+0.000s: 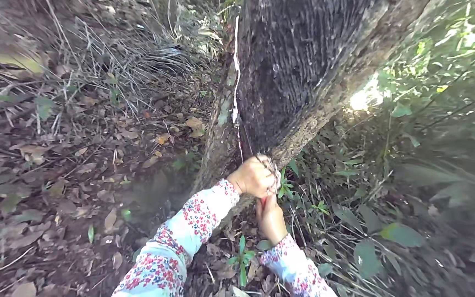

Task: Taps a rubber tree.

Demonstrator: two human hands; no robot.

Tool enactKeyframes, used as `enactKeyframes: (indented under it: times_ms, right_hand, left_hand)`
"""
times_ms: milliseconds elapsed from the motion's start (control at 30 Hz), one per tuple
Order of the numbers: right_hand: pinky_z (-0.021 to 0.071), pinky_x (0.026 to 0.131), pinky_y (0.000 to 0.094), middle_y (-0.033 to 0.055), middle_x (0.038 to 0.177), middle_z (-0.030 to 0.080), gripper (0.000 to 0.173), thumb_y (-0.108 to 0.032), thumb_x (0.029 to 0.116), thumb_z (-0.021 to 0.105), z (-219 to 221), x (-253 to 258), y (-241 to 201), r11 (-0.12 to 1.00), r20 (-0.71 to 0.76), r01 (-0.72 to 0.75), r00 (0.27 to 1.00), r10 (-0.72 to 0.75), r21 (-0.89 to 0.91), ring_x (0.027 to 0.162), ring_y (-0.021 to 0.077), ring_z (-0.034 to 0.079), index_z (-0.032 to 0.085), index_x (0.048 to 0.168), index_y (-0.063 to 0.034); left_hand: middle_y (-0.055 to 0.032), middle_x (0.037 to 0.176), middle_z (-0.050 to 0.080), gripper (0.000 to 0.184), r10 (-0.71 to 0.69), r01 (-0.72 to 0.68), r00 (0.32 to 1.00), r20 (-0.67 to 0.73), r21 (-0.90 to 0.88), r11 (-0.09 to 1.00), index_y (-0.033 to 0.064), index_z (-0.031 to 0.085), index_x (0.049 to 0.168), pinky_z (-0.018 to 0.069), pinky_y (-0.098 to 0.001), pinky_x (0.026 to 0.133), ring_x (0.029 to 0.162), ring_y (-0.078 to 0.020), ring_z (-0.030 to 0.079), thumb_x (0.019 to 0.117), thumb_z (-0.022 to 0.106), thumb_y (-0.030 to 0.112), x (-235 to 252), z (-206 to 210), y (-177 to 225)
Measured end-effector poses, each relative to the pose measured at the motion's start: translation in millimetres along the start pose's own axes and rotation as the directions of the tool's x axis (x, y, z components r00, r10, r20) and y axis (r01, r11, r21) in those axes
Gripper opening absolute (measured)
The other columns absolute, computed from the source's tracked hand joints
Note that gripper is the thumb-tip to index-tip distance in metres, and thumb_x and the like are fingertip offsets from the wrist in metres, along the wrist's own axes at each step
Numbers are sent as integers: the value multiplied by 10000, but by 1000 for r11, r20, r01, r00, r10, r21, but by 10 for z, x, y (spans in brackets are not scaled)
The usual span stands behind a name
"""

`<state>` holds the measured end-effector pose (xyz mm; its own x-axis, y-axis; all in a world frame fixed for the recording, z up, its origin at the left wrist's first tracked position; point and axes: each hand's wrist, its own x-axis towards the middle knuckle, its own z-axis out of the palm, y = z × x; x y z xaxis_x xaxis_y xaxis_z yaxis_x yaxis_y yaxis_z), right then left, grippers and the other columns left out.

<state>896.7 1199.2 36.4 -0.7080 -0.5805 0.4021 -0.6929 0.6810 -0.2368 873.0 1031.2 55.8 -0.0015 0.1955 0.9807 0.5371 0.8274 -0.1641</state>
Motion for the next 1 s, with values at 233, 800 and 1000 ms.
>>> enactKeyframes:
  times_ms: [233,800,1000]
  right_hand:
    - [595,726,574,291,892,712,356,-68,960,598,281,-461,421,996,143,-71,988,64,48,776,436,734,574,1203,190]
    - [598,674,545,297,942,716,273,-60,982,581,269,329,192,997,-87,58,994,-62,-49,776,447,739,616,1139,160]
    - [591,754,552,298,994,706,373,-101,1026,539,120,254,19,999,74,-18,997,15,50,842,437,734,521,1281,171]
  left_hand:
    - [-80,548,612,370,-22,28,994,103,-54,998,89,588,589,552,-396,737,593,-245,661,894,571,298,-448,236,453]
    - [-63,516,571,538,61,-44,995,-83,189,981,102,532,565,525,-376,774,558,-214,612,990,415,411,-116,208,-206]
    - [-70,542,613,467,14,-20,999,44,150,988,90,583,583,547,-374,776,561,-216,646,945,473,364,-32,89,-147]
